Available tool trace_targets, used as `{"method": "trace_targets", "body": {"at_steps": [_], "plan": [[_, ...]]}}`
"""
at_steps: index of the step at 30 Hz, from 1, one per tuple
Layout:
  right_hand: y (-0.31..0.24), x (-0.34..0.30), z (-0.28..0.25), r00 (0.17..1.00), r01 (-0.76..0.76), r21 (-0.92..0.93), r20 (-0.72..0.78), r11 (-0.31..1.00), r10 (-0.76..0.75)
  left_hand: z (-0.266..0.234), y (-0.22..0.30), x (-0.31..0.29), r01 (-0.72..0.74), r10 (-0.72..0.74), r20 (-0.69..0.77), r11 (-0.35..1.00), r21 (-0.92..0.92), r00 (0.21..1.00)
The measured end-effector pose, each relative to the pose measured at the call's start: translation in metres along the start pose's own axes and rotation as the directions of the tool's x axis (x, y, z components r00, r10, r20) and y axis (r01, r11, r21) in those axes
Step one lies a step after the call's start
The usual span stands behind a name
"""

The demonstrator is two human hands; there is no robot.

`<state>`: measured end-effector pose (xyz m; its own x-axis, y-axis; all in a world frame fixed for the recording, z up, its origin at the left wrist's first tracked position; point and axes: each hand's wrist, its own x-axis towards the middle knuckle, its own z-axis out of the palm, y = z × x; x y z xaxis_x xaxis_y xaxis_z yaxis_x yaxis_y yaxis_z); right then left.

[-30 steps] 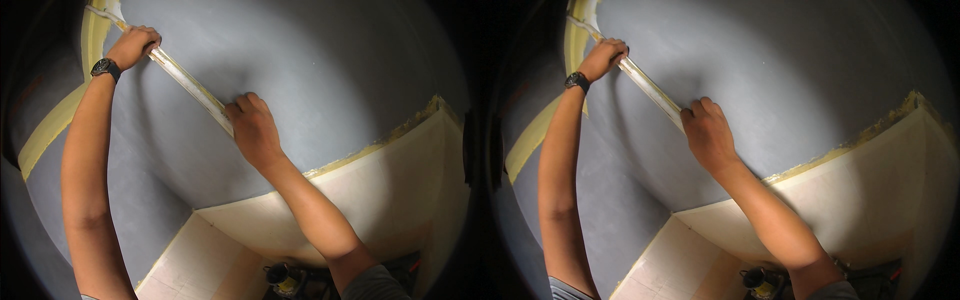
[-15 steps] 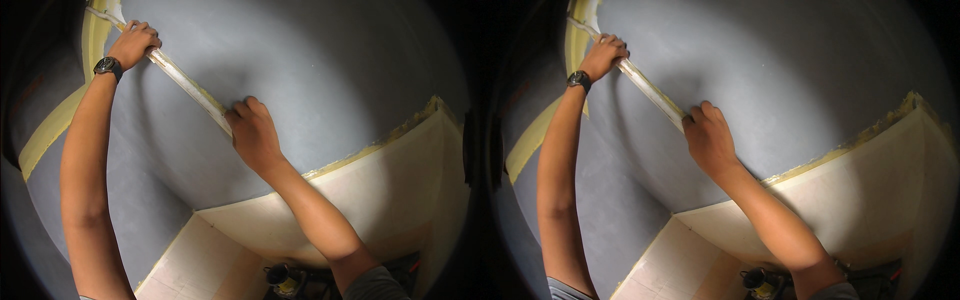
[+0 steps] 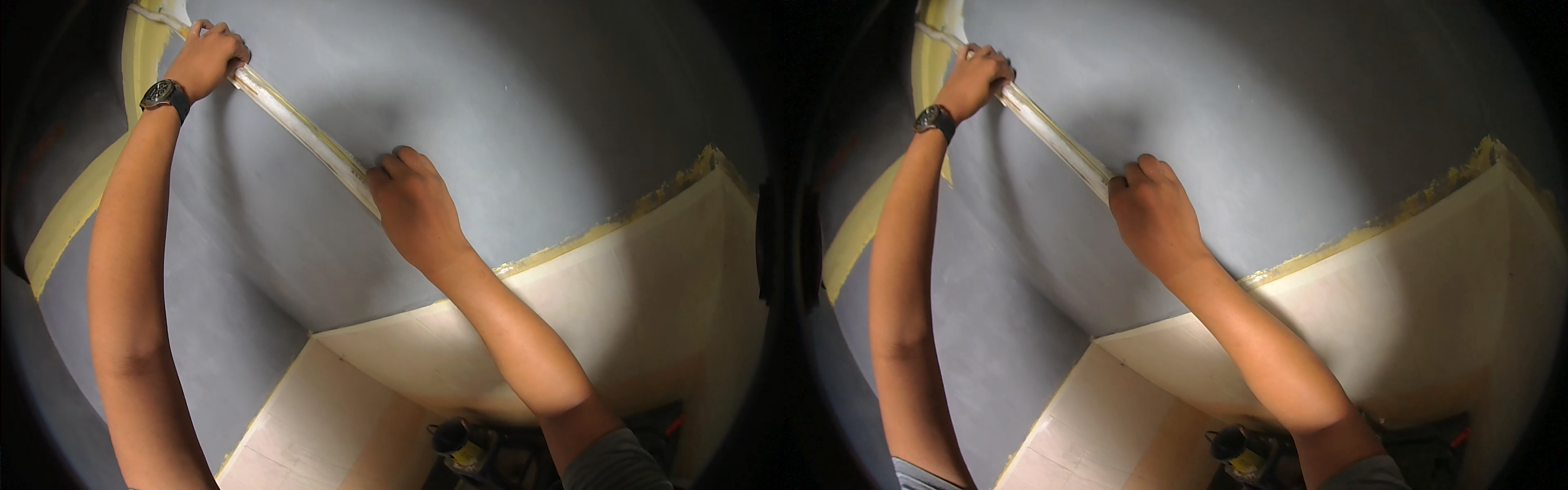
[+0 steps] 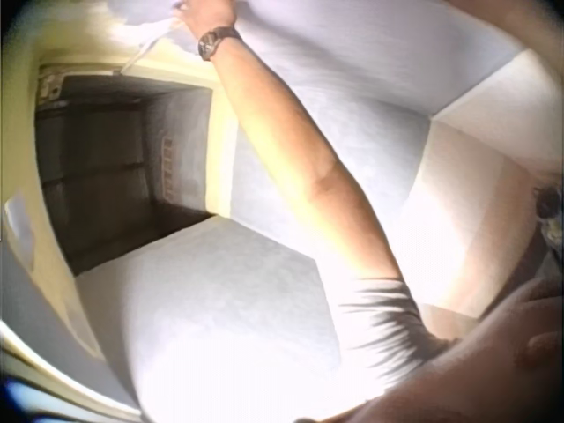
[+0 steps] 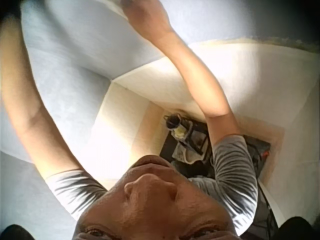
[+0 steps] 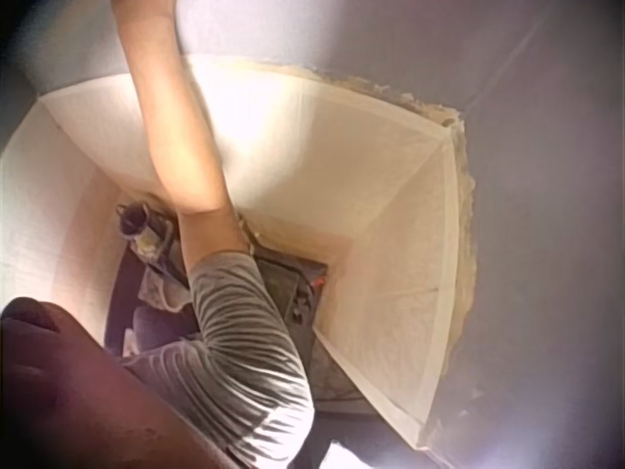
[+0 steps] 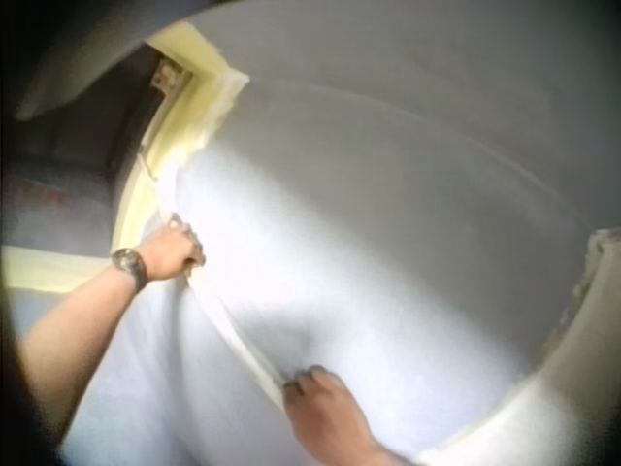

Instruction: The person applies masking tape to a white vertical pipe and the surrounding wall joints.

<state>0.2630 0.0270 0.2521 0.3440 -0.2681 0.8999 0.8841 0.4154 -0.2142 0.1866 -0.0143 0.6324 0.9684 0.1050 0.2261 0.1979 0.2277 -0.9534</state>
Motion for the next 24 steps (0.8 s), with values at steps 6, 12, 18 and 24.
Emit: {"method": "trace_targets", "body": {"at_steps": [6,12,18,24], "plan": [[-0.002,-0.006,-0.005,1.0,0.0,-0.051,0.015,0.999,0.001,0.005,-0.002,0.0,0.001,-0.002,-0.032,1.0,-0.006,0.999],[-0.013,-0.012,0.001,0.997,-0.076,-0.105,-0.023,0.992,0.074,0.007,-0.003,0.0,-0.014,0.014,-0.033,1.0,0.016,0.999],[-0.014,-0.016,0.002,0.995,-0.098,-0.129,-0.029,0.987,0.095,0.012,-0.003,-0.001,-0.014,0.014,-0.077,1.0,-0.001,0.997],[-0.015,-0.011,0.001,0.992,-0.126,-0.114,-0.042,0.985,0.122,0.012,-0.007,0.004,-0.017,0.018,-0.017,0.999,0.051,1.0]]}}
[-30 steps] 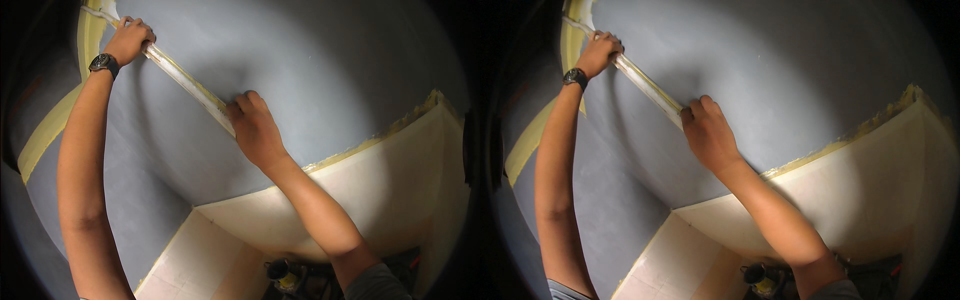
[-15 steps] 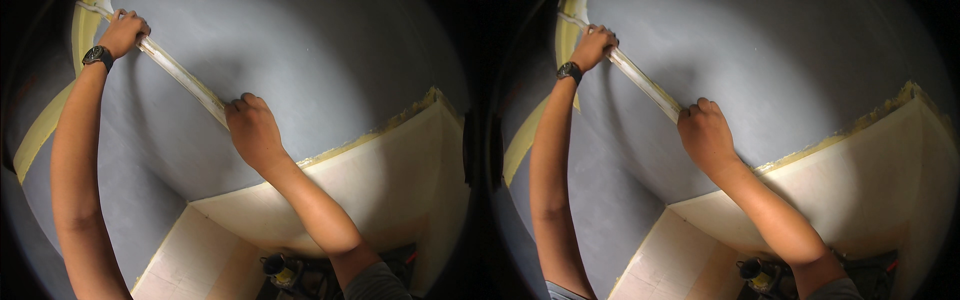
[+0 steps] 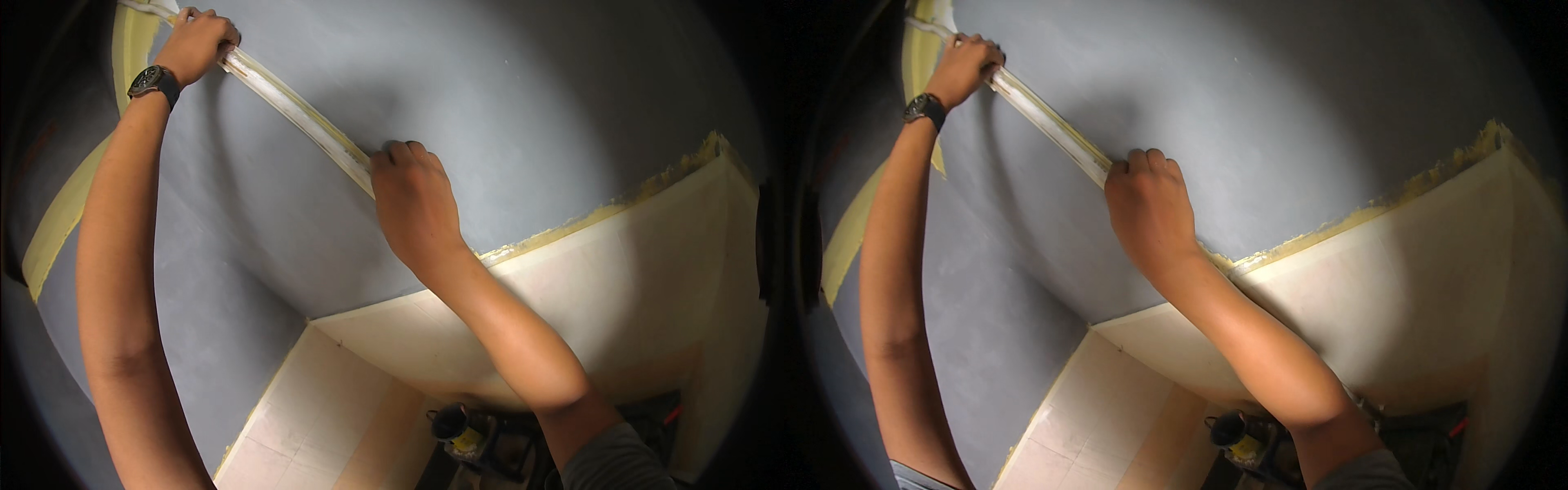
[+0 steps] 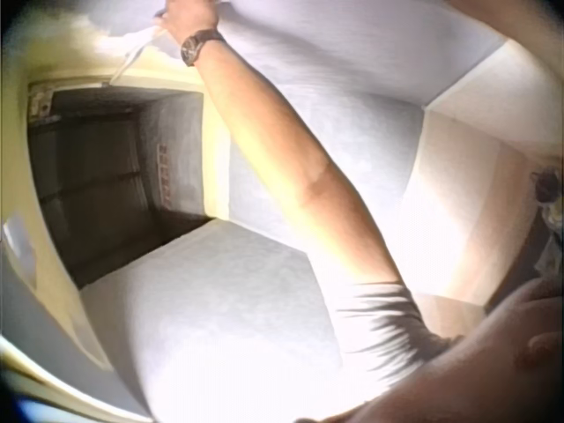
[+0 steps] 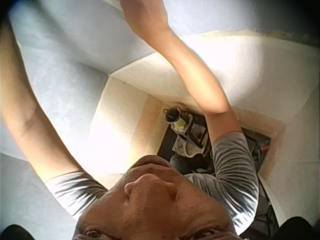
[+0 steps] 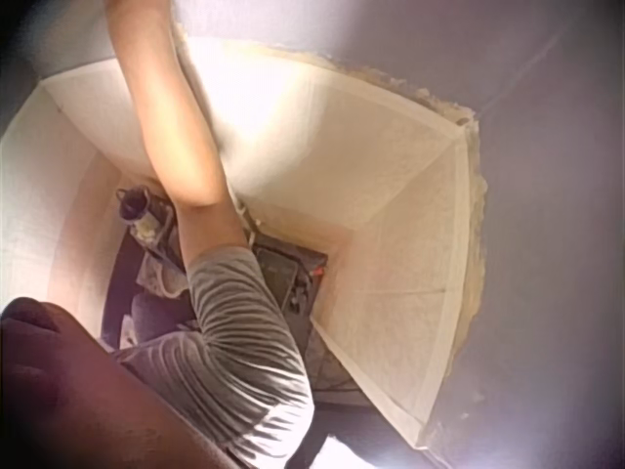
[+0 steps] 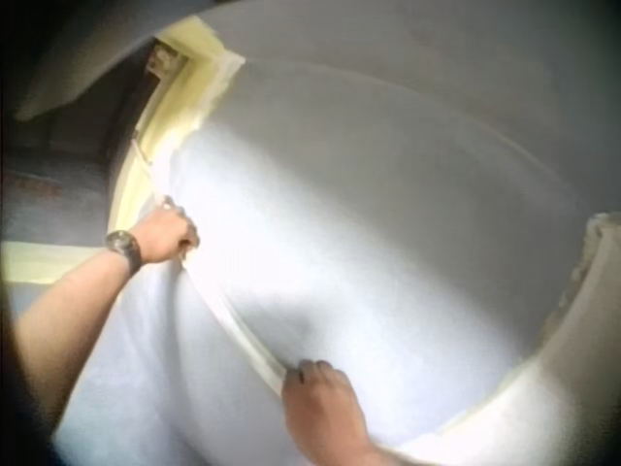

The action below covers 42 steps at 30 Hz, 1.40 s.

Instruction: The person applies masking tape to a white vertical pipe and the surrounding wall joints.

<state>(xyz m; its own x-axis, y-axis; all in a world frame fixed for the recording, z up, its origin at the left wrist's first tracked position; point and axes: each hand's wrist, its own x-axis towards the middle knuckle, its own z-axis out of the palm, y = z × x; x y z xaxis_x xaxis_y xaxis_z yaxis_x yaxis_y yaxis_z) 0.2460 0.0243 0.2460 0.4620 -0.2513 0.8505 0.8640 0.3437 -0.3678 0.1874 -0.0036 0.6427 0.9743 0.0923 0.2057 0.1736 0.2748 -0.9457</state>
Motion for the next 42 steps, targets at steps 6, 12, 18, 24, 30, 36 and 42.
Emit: {"method": "trace_targets", "body": {"at_steps": [6,12,18,24,30,36,42], "plan": [[0.003,-0.001,-0.007,0.997,-0.024,0.104,0.073,0.994,0.017,-0.011,0.002,0.003,0.017,-0.016,0.056,1.0,-0.007,0.998],[0.01,-0.008,-0.006,0.997,-0.026,0.167,0.079,0.986,0.013,-0.009,0.006,0.009,0.072,-0.067,0.118,0.996,-0.042,0.991],[0.007,-0.008,-0.009,0.994,0.008,0.055,0.106,0.998,-0.013,-0.003,0.003,0.006,0.027,-0.027,-0.001,0.999,-0.042,1.0],[0.0,-0.01,-0.007,0.99,0.061,-0.082,0.133,0.995,-0.05,-0.003,0.006,0.002,0.042,-0.042,-0.003,0.998,-0.051,0.999],[0.009,-0.011,-0.012,0.984,0.089,-0.02,0.158,0.996,-0.085,-0.003,0.001,0.002,0.011,-0.011,0.009,1.0,0.016,1.0],[0.009,-0.014,-0.019,0.982,0.087,0.019,0.168,0.996,-0.089,0.008,-0.006,0.001,-0.015,0.015,-0.023,1.0,-0.024,1.0],[0.01,-0.018,-0.018,0.988,0.052,0.057,0.142,0.997,-0.059,0.012,-0.009,0.002,0.009,-0.009,-0.018,1.0,-0.015,1.0]]}}
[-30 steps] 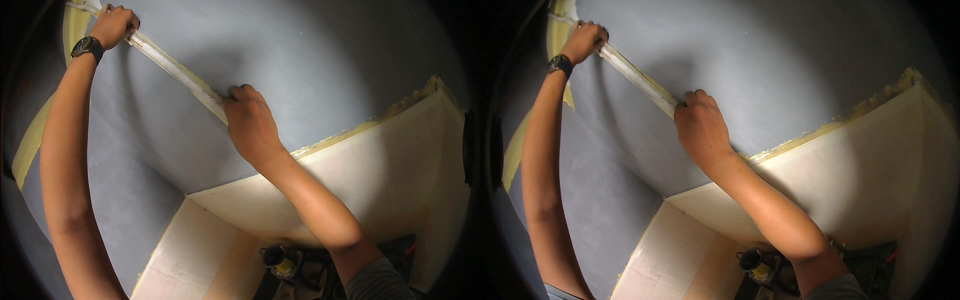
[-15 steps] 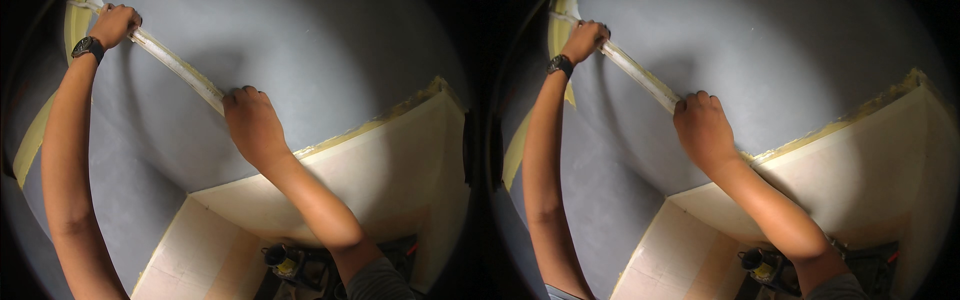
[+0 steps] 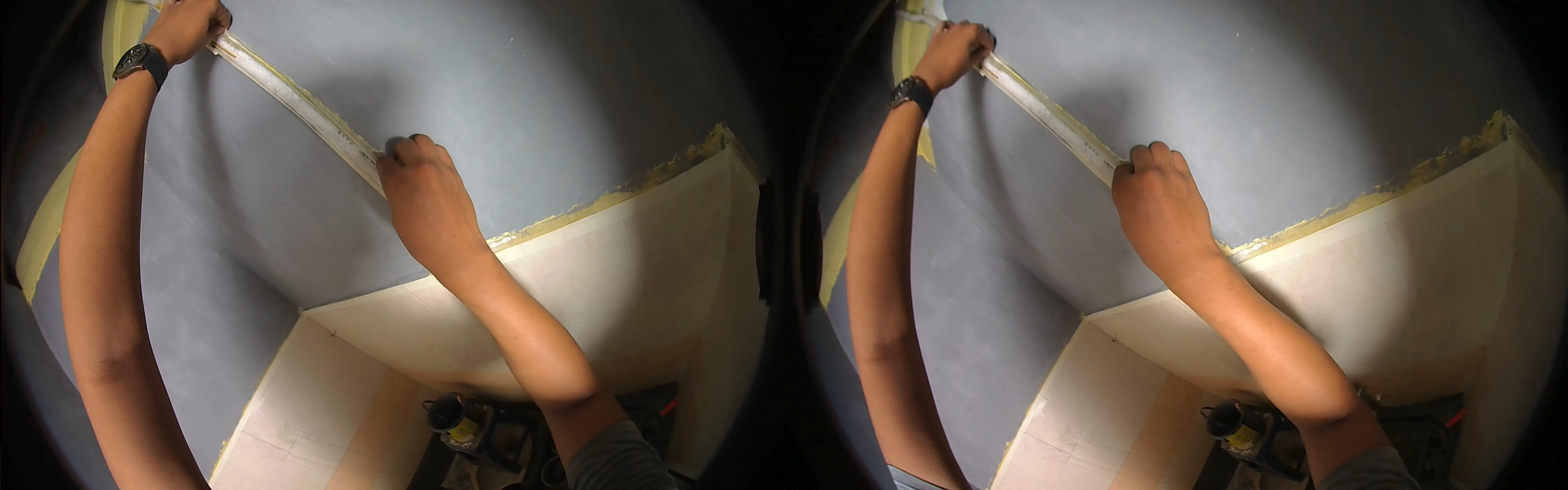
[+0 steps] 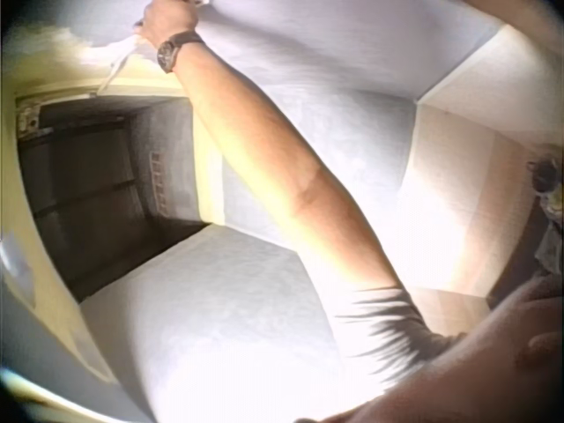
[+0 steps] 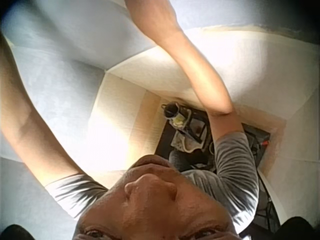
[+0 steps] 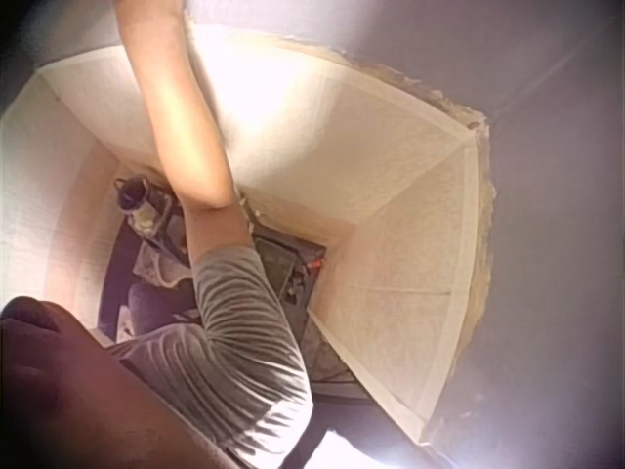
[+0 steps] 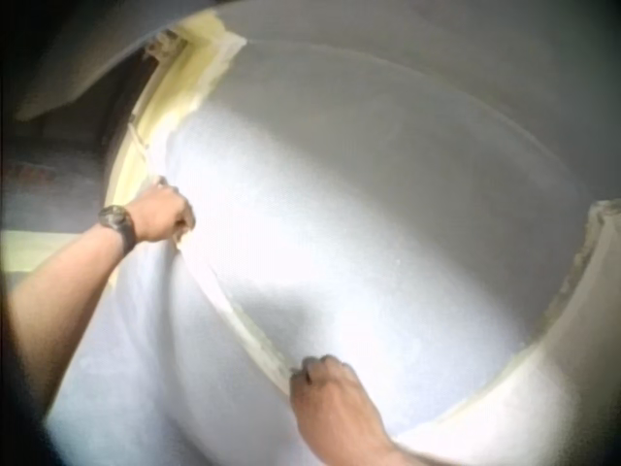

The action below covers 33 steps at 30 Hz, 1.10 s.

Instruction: The person applies masking tape to a white vertical pipe and the surrounding wall joints.

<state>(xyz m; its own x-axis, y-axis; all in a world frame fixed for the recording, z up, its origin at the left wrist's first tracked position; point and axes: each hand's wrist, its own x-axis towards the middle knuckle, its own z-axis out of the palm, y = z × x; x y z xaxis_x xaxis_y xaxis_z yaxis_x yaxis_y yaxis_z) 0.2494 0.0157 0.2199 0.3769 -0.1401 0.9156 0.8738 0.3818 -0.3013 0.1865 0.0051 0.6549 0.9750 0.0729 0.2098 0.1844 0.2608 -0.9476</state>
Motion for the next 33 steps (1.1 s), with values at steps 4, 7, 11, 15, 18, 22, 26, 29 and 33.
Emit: {"method": "trace_targets", "body": {"at_steps": [4,7,11,15,18,22,26,29,33], "plan": [[-0.001,0.002,-0.003,0.997,-0.018,0.001,0.08,1.0,0.017,0.002,-0.001,0.001,-0.003,0.002,0.028,1.0,0.021,1.0],[-0.005,0.002,-0.004,0.995,-0.043,-0.005,0.092,0.999,0.043,0.0,-0.002,-0.003,-0.012,0.011,-0.035,1.0,-0.016,0.999],[-0.008,0.001,0.0,0.996,-0.043,0.016,0.076,0.999,0.042,-0.012,0.006,-0.006,-0.022,0.022,0.035,1.0,-0.005,0.999],[0.0,0.0,0.005,0.994,-0.017,-0.086,0.107,0.996,0.026,-0.017,0.014,-0.013,-0.066,0.066,-0.01,0.998,0.023,0.998],[-0.002,0.005,0.002,0.985,-0.032,-0.117,0.163,0.993,0.051,-0.025,0.028,-0.022,-0.05,0.051,-0.009,0.997,0.066,0.999],[-0.009,0.005,0.0,0.989,-0.041,-0.074,0.136,0.996,0.051,-0.016,0.033,-0.027,0.023,-0.023,0.0,0.997,0.078,1.0],[-0.015,0.01,-0.004,0.993,-0.078,-0.006,0.087,0.997,0.078,-0.021,0.041,-0.037,0.016,-0.003,-0.119,0.994,0.107,0.993],[-0.02,0.019,0.006,0.998,-0.065,0.078,0.028,0.995,0.063,-0.037,0.067,-0.046,-0.087,0.085,-0.2,0.996,0.0,0.976],[-0.024,0.035,0.027,0.996,-0.07,0.103,-0.046,0.992,0.075,-0.053,0.097,-0.048,-0.34,0.305,-0.167,0.908,-0.245,0.937]]}}
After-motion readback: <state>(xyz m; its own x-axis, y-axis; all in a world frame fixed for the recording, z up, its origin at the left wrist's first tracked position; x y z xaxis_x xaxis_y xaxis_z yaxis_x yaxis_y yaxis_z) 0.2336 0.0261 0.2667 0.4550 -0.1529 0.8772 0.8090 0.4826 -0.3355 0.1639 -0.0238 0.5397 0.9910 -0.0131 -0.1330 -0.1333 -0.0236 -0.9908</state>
